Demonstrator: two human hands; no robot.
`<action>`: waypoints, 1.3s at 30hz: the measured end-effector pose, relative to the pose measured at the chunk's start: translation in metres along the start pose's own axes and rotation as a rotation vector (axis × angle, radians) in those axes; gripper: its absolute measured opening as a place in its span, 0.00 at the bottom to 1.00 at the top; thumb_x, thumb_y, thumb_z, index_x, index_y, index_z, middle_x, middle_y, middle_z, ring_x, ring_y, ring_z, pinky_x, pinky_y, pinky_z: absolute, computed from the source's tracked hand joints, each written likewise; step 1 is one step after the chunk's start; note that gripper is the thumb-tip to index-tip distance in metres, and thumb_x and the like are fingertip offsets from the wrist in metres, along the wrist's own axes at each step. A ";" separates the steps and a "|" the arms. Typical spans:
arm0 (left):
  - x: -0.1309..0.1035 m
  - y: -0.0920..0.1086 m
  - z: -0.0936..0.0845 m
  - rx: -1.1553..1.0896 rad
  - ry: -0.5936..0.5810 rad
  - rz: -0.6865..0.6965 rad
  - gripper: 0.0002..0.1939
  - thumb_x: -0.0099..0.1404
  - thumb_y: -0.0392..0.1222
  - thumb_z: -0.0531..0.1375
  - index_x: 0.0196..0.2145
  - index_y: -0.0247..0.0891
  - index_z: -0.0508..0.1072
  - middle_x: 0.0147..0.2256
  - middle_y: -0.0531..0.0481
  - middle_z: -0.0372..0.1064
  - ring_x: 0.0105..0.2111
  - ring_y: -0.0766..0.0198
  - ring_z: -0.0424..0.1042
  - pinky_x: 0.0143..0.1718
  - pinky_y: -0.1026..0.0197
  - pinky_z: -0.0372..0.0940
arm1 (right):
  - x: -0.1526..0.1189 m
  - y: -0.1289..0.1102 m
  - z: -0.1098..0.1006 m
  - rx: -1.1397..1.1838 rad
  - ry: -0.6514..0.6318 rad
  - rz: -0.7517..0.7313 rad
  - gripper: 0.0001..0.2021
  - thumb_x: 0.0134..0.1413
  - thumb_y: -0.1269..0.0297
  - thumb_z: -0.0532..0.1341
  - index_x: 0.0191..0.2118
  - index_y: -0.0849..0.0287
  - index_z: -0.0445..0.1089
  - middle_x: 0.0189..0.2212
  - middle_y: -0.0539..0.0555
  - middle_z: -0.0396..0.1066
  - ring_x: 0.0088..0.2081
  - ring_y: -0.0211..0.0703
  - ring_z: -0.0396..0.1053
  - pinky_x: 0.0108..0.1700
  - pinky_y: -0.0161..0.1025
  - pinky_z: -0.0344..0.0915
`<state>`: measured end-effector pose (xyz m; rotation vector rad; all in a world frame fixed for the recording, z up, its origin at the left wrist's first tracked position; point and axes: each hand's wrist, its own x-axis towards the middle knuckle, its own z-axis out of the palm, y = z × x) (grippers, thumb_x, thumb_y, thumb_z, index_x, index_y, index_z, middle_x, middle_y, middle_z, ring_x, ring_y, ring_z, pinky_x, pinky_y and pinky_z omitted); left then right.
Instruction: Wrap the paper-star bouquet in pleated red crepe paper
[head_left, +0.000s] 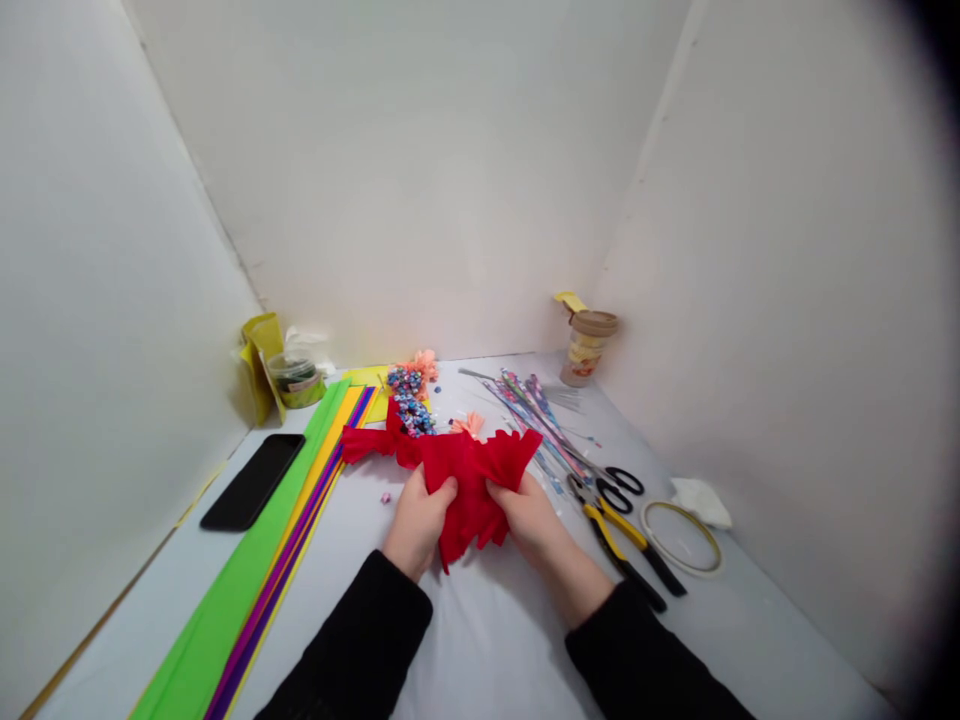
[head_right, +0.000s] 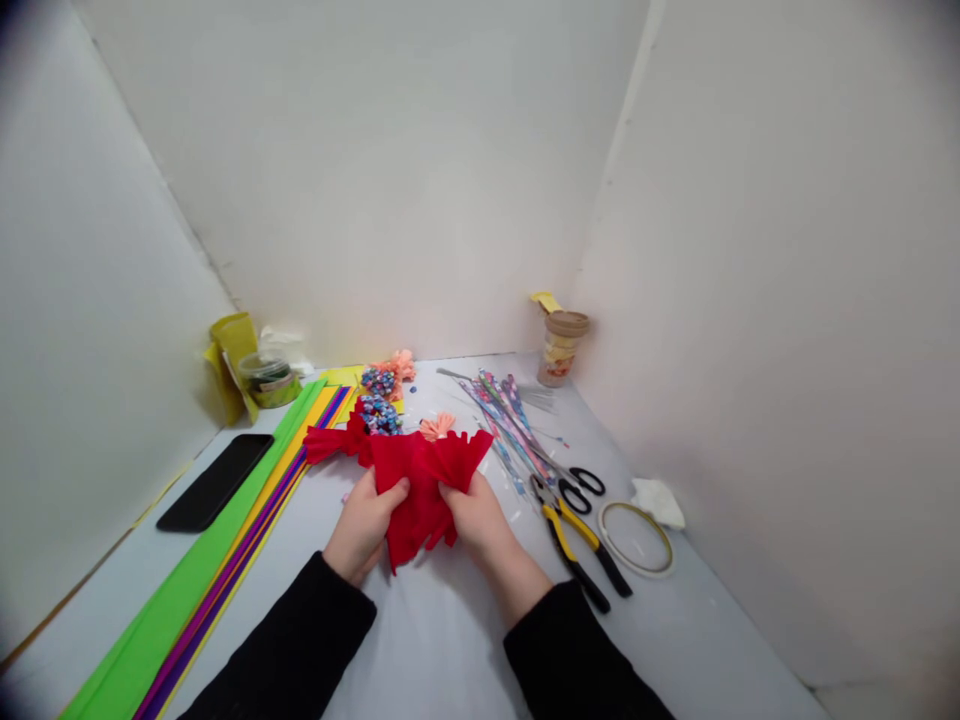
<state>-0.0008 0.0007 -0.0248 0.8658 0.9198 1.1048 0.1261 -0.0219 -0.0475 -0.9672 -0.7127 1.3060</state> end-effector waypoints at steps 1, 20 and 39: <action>-0.001 0.000 0.001 0.024 -0.035 0.020 0.23 0.49 0.42 0.67 0.42 0.33 0.70 0.40 0.40 0.75 0.41 0.52 0.74 0.45 0.51 0.66 | 0.000 0.000 0.000 -0.012 -0.025 -0.003 0.17 0.37 0.55 0.70 0.37 0.55 0.74 0.38 0.55 0.77 0.41 0.55 0.73 0.49 0.53 0.66; 0.002 0.001 0.000 -0.044 -0.004 0.055 0.21 0.50 0.45 0.65 0.42 0.35 0.69 0.40 0.43 0.75 0.43 0.54 0.73 0.46 0.55 0.65 | 0.002 0.003 -0.003 0.061 -0.026 -0.004 0.19 0.36 0.60 0.71 0.39 0.57 0.72 0.37 0.55 0.78 0.38 0.54 0.75 0.47 0.53 0.68; 0.003 0.003 -0.004 0.060 0.050 0.008 0.20 0.47 0.48 0.68 0.35 0.34 0.72 0.32 0.45 0.76 0.33 0.54 0.75 0.39 0.53 0.68 | -0.002 -0.002 -0.004 0.014 -0.141 -0.009 0.28 0.33 0.62 0.73 0.46 0.56 0.69 0.43 0.57 0.76 0.44 0.58 0.73 0.48 0.53 0.68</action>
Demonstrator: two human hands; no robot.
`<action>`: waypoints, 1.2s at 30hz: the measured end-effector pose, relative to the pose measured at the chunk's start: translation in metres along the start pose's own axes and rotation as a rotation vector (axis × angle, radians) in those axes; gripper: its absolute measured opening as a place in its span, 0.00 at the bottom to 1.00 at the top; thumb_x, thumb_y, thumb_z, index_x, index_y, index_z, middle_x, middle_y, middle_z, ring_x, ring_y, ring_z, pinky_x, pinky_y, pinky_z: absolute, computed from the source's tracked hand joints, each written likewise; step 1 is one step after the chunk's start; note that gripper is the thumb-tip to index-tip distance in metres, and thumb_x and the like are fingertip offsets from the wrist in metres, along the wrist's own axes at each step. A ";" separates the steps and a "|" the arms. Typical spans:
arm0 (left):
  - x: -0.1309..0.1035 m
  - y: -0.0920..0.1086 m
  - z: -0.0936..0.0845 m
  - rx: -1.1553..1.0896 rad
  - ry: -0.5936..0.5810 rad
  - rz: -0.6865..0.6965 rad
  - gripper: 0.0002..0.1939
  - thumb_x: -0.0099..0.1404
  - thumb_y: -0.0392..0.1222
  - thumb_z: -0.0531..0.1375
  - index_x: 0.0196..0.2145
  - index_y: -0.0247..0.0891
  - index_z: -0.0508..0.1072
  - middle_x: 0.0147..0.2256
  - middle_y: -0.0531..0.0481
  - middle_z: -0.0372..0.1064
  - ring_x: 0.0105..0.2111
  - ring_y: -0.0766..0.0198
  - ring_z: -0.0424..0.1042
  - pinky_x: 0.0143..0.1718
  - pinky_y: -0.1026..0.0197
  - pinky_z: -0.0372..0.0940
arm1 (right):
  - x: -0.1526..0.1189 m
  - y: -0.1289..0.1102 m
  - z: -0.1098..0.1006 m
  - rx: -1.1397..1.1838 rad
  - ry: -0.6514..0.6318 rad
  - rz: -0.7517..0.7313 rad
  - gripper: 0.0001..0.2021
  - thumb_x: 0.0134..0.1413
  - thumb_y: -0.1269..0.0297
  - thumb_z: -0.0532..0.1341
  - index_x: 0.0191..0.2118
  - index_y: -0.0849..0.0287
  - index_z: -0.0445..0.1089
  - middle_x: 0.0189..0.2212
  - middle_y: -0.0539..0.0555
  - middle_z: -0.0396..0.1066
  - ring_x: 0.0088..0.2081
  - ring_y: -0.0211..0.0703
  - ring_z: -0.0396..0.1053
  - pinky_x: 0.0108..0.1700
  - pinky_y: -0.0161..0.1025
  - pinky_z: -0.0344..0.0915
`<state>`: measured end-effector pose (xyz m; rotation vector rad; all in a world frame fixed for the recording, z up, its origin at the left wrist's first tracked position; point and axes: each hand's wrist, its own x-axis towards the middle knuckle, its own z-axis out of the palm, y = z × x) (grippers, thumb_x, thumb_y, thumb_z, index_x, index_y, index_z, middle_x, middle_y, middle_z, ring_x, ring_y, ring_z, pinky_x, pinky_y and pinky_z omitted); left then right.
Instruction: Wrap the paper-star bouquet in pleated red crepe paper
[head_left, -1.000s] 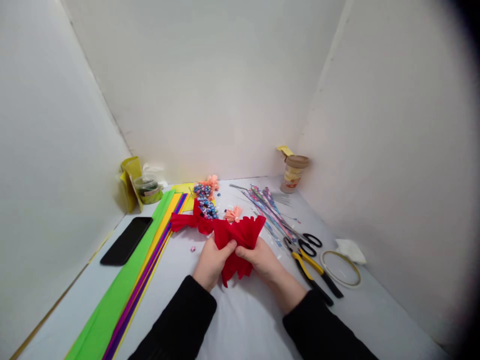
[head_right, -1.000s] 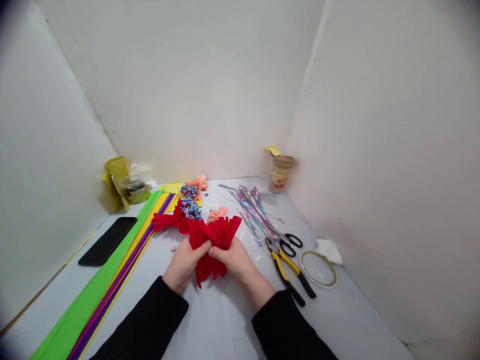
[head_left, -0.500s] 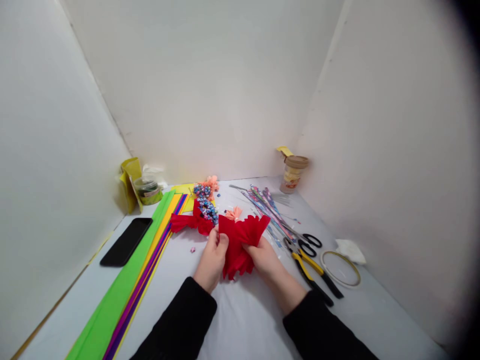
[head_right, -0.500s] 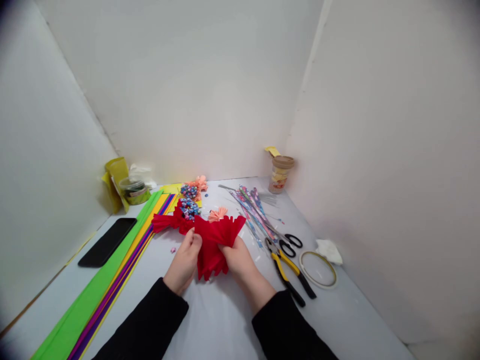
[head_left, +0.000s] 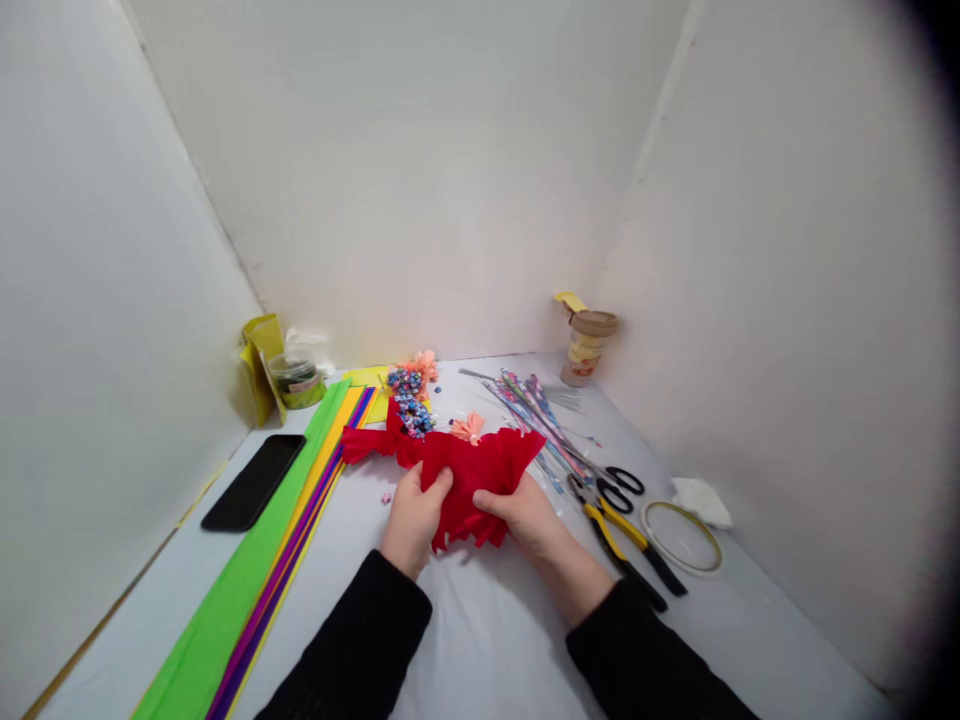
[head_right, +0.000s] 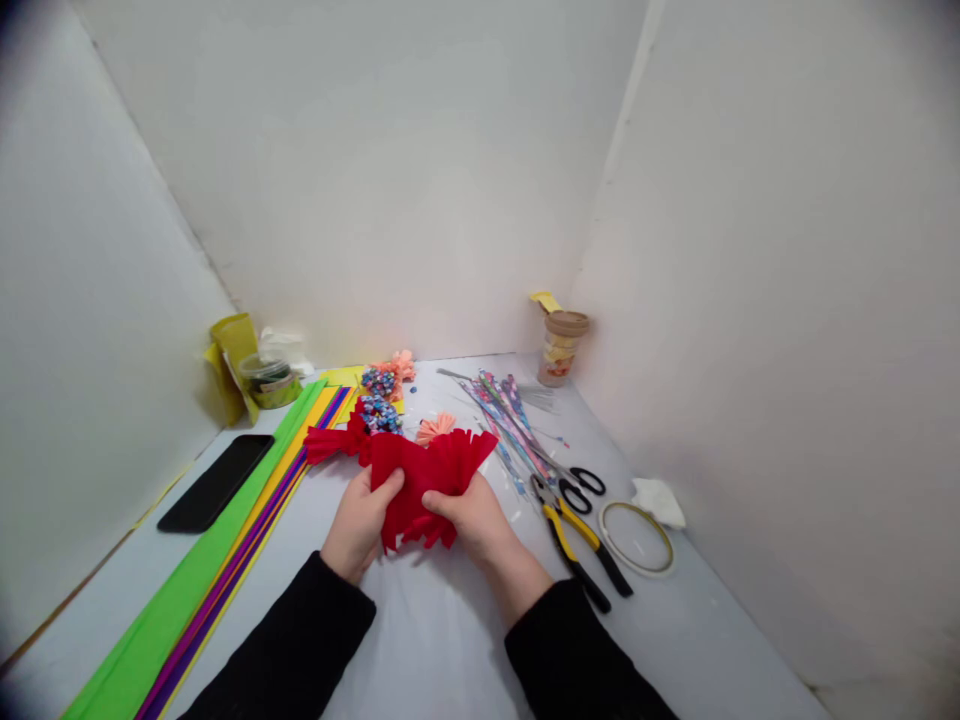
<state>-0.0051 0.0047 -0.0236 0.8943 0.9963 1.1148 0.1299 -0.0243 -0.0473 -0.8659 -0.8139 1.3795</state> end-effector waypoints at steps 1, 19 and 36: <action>0.002 -0.001 -0.001 -0.028 0.016 0.001 0.21 0.47 0.48 0.68 0.36 0.34 0.72 0.31 0.46 0.76 0.33 0.54 0.75 0.39 0.52 0.68 | 0.000 0.000 0.000 -0.001 0.018 0.003 0.27 0.33 0.63 0.73 0.45 0.55 0.70 0.43 0.56 0.76 0.44 0.58 0.74 0.48 0.53 0.68; -0.005 0.005 0.002 0.096 -0.075 0.009 0.26 0.47 0.42 0.68 0.43 0.33 0.68 0.39 0.41 0.75 0.40 0.52 0.74 0.42 0.53 0.68 | 0.001 0.001 0.002 0.006 -0.006 -0.015 0.20 0.40 0.59 0.70 0.42 0.57 0.73 0.42 0.57 0.76 0.43 0.54 0.73 0.49 0.50 0.66; -0.001 0.006 -0.004 0.253 -0.113 0.103 0.22 0.47 0.40 0.67 0.40 0.31 0.73 0.39 0.41 0.76 0.41 0.51 0.74 0.43 0.55 0.68 | 0.002 0.002 0.002 -0.007 0.064 0.037 0.20 0.31 0.62 0.73 0.35 0.60 0.74 0.35 0.56 0.77 0.36 0.51 0.73 0.43 0.46 0.67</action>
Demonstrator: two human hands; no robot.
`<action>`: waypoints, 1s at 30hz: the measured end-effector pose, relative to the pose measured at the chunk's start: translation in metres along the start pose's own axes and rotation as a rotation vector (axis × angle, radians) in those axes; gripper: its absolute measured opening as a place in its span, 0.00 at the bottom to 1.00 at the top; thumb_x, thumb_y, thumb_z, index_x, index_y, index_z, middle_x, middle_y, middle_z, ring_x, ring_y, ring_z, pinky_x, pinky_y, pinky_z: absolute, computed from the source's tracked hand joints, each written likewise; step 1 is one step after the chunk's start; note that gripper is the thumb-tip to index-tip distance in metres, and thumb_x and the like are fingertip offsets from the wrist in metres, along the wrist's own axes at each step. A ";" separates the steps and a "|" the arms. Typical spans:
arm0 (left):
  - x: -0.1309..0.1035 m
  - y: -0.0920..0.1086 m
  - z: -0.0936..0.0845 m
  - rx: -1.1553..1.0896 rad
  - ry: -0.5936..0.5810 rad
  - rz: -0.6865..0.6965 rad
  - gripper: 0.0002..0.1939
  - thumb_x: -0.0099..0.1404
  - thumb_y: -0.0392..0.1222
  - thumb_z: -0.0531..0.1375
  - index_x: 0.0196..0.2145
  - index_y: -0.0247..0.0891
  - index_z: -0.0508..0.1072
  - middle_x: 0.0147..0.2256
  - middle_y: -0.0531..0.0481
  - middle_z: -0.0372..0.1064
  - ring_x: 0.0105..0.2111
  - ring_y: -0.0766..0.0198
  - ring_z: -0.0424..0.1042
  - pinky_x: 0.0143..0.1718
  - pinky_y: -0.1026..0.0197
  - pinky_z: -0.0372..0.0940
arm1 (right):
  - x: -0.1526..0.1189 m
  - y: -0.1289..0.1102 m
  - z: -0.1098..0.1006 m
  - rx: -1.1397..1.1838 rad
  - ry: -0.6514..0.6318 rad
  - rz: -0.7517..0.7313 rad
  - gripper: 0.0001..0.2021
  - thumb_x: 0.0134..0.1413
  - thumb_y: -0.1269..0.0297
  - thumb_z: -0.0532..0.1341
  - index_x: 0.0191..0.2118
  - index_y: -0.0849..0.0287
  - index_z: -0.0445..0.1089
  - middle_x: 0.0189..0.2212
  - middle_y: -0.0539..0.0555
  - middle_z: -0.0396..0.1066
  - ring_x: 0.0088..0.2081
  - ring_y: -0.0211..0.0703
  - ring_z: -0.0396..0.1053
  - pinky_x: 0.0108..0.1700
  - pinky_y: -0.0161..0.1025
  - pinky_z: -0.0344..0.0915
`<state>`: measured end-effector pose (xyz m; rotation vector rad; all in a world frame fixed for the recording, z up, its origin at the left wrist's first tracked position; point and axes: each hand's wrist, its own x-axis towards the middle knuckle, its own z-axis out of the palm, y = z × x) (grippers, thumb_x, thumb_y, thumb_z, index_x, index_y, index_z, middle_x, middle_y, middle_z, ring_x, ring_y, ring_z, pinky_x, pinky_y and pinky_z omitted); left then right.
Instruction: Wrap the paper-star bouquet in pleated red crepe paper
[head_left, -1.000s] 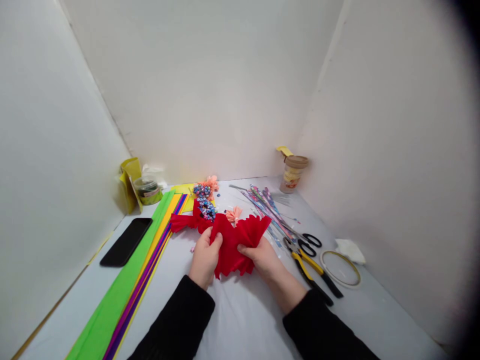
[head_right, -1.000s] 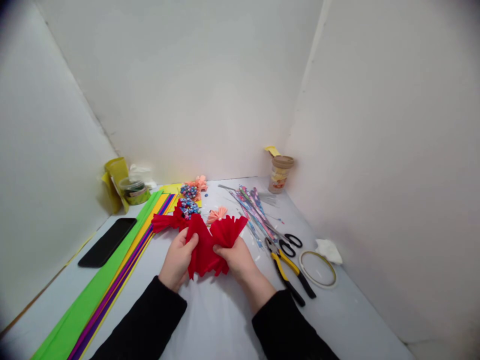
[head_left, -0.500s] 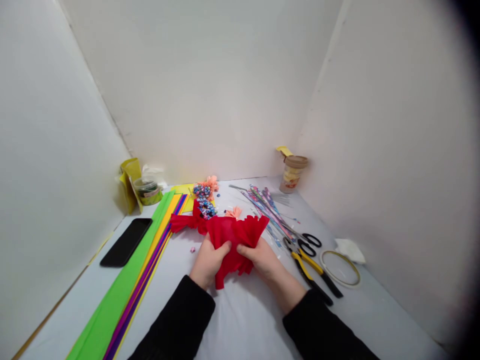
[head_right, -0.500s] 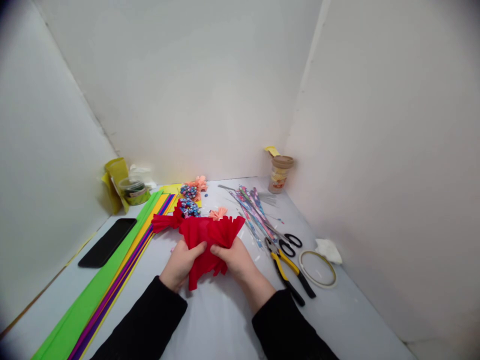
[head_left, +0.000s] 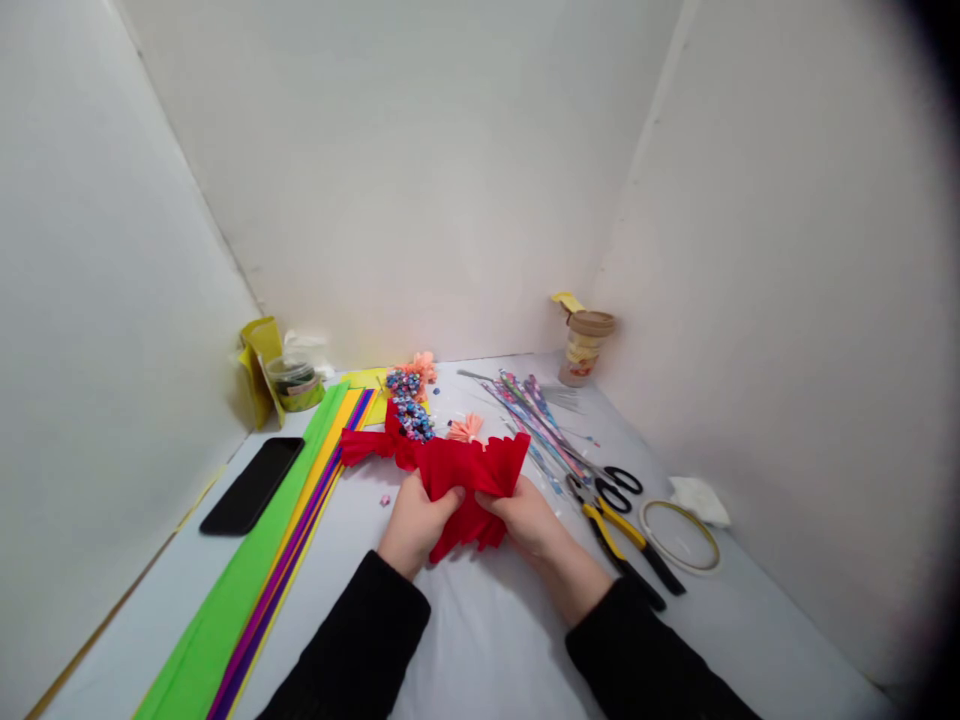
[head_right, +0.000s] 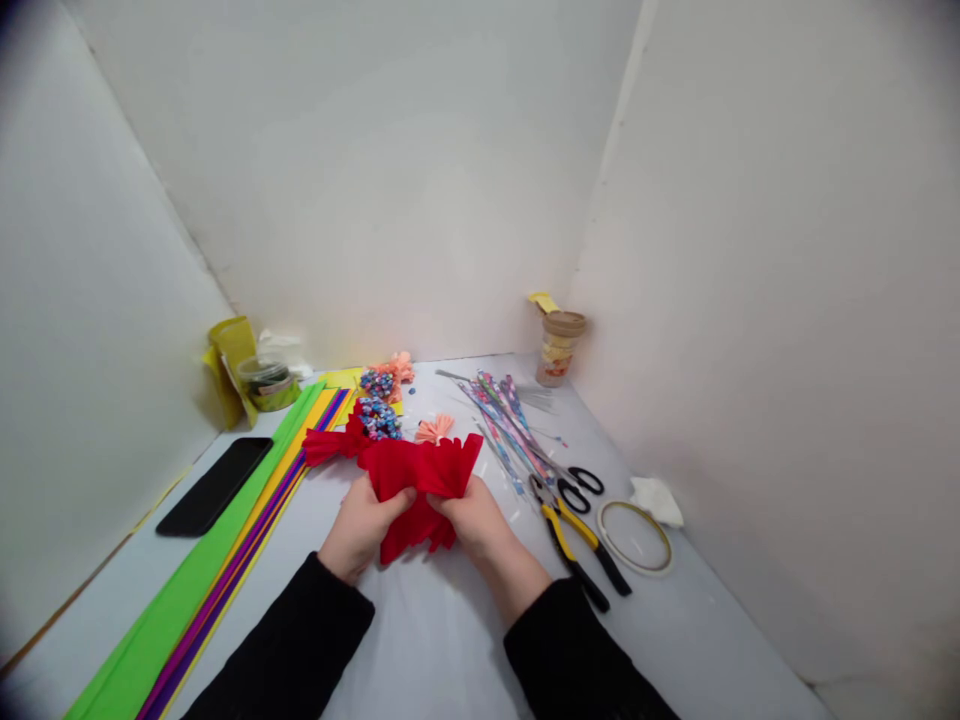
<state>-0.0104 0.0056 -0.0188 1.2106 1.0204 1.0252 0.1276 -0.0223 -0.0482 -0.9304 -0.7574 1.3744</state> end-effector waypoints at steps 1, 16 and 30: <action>0.001 -0.001 -0.001 -0.016 0.016 -0.012 0.22 0.46 0.41 0.67 0.40 0.31 0.73 0.39 0.40 0.76 0.41 0.50 0.74 0.43 0.54 0.68 | 0.000 0.001 -0.001 0.025 0.005 0.003 0.20 0.31 0.62 0.73 0.36 0.60 0.74 0.36 0.56 0.77 0.37 0.51 0.73 0.43 0.47 0.67; 0.005 -0.009 0.002 -0.180 0.115 -0.021 0.23 0.51 0.48 0.65 0.42 0.31 0.70 0.40 0.38 0.75 0.40 0.51 0.74 0.45 0.49 0.67 | 0.000 -0.003 -0.001 0.070 -0.025 -0.035 0.25 0.30 0.66 0.73 0.41 0.58 0.73 0.39 0.56 0.77 0.41 0.54 0.74 0.49 0.52 0.66; 0.004 -0.003 -0.002 -0.299 0.190 0.013 0.26 0.42 0.44 0.71 0.39 0.32 0.74 0.37 0.42 0.77 0.38 0.54 0.75 0.44 0.52 0.68 | 0.002 -0.001 -0.003 0.143 0.074 -0.015 0.19 0.30 0.62 0.74 0.34 0.58 0.74 0.33 0.55 0.77 0.35 0.50 0.74 0.44 0.48 0.68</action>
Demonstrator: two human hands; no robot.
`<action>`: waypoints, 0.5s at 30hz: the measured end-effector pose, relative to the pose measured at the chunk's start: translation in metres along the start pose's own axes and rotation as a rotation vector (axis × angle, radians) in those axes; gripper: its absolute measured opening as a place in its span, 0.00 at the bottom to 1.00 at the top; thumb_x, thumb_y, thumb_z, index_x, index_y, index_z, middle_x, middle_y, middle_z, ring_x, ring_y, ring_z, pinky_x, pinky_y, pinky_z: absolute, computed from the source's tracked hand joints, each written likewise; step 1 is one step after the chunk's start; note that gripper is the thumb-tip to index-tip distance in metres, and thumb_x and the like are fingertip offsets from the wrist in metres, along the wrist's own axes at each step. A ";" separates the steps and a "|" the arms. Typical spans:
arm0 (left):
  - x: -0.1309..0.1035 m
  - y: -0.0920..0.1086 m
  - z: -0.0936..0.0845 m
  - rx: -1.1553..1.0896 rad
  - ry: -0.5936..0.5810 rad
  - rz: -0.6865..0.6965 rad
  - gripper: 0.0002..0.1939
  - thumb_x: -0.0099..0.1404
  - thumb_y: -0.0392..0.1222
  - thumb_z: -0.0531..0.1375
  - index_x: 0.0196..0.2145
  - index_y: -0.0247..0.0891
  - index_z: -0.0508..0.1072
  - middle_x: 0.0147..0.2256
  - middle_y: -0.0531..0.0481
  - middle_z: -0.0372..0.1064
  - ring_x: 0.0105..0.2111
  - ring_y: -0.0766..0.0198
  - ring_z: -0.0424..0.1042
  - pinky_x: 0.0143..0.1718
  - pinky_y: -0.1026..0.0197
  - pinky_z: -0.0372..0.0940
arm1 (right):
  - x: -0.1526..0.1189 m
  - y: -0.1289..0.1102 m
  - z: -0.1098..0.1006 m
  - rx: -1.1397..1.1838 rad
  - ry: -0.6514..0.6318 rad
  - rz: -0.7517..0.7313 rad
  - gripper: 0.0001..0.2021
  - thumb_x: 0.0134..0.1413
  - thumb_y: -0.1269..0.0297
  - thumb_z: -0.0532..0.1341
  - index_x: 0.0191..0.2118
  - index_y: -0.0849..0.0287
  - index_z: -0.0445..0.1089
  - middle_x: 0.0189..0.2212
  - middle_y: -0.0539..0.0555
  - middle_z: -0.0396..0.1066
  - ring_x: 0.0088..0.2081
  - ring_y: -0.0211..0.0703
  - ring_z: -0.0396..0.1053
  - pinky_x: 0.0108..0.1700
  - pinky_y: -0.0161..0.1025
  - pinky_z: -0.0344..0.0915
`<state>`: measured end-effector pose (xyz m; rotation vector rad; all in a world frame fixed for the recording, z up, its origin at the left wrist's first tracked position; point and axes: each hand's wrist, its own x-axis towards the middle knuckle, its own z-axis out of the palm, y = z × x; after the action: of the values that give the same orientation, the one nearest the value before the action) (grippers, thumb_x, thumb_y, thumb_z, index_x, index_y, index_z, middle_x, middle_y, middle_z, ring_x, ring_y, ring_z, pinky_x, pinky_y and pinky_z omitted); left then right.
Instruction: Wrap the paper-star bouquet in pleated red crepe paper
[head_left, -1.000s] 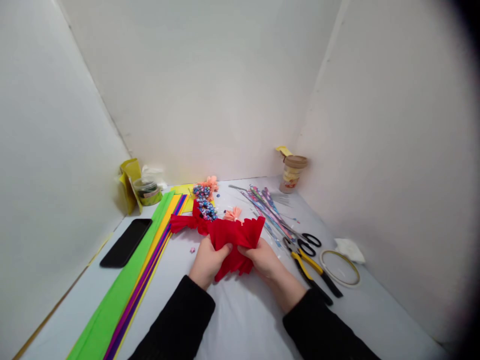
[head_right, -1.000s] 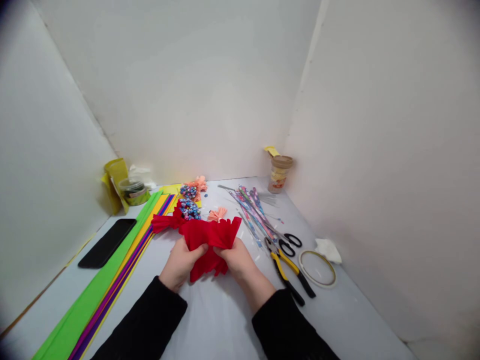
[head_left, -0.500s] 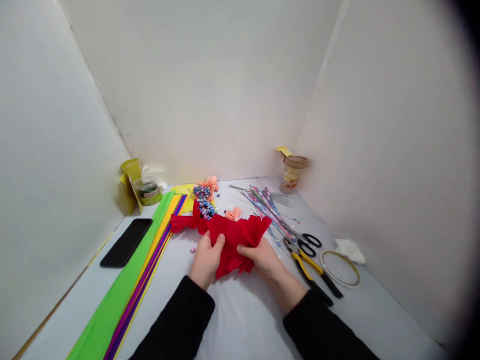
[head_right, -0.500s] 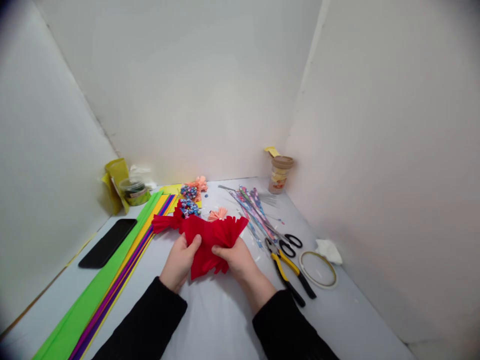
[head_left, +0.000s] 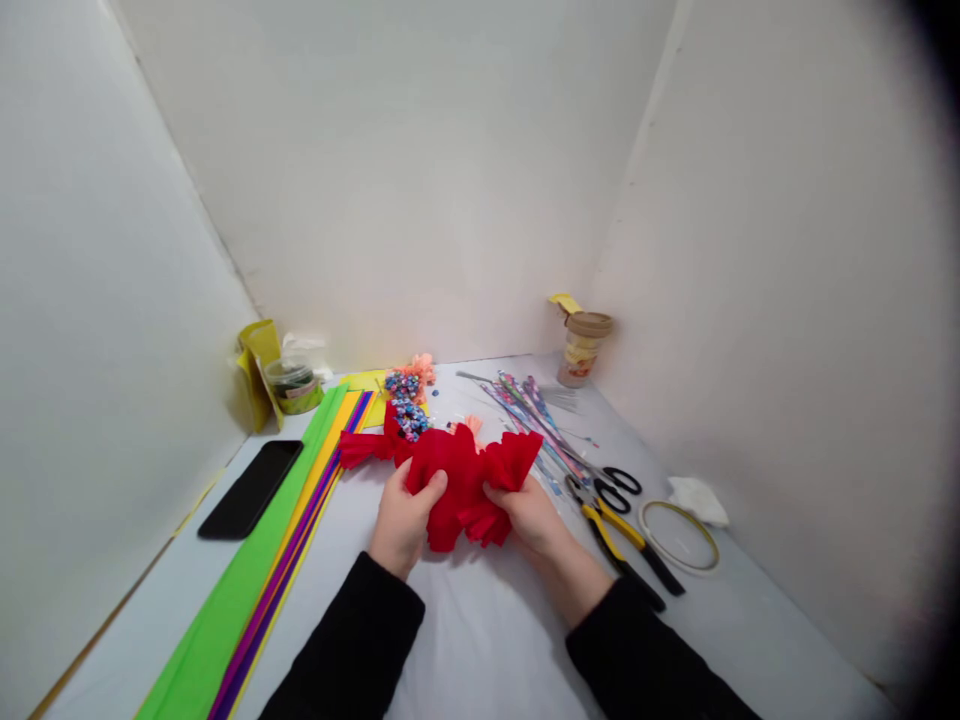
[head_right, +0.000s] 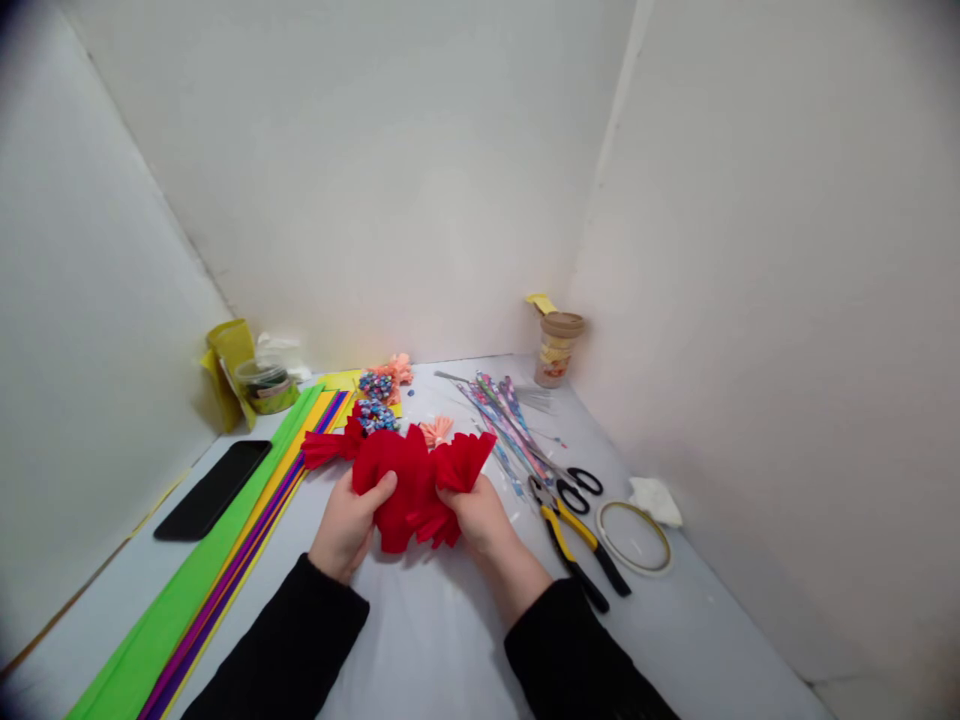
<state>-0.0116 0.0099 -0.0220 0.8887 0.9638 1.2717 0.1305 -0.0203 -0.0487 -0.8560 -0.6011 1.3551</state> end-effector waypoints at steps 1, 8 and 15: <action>0.001 0.000 -0.001 0.001 0.021 0.020 0.26 0.42 0.45 0.71 0.39 0.32 0.74 0.37 0.42 0.76 0.38 0.54 0.75 0.45 0.52 0.67 | 0.001 0.001 -0.001 0.011 0.017 0.005 0.19 0.29 0.62 0.74 0.34 0.58 0.74 0.34 0.55 0.77 0.35 0.51 0.74 0.44 0.48 0.68; 0.009 -0.008 -0.005 0.032 0.081 0.045 0.27 0.46 0.52 0.68 0.41 0.34 0.72 0.39 0.43 0.75 0.40 0.54 0.74 0.46 0.52 0.66 | 0.003 0.002 -0.001 0.000 0.020 -0.005 0.19 0.32 0.61 0.73 0.36 0.58 0.74 0.36 0.55 0.77 0.38 0.52 0.74 0.48 0.51 0.66; 0.002 0.000 -0.005 0.161 -0.203 0.063 0.33 0.51 0.52 0.67 0.50 0.33 0.66 0.48 0.37 0.72 0.48 0.51 0.71 0.50 0.53 0.65 | -0.002 -0.005 0.001 -0.074 -0.109 -0.044 0.24 0.31 0.63 0.74 0.41 0.57 0.73 0.40 0.56 0.76 0.43 0.55 0.73 0.50 0.51 0.66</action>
<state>-0.0162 0.0115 -0.0237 1.1586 0.8908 1.1423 0.1323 -0.0225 -0.0435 -0.8268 -0.7548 1.3525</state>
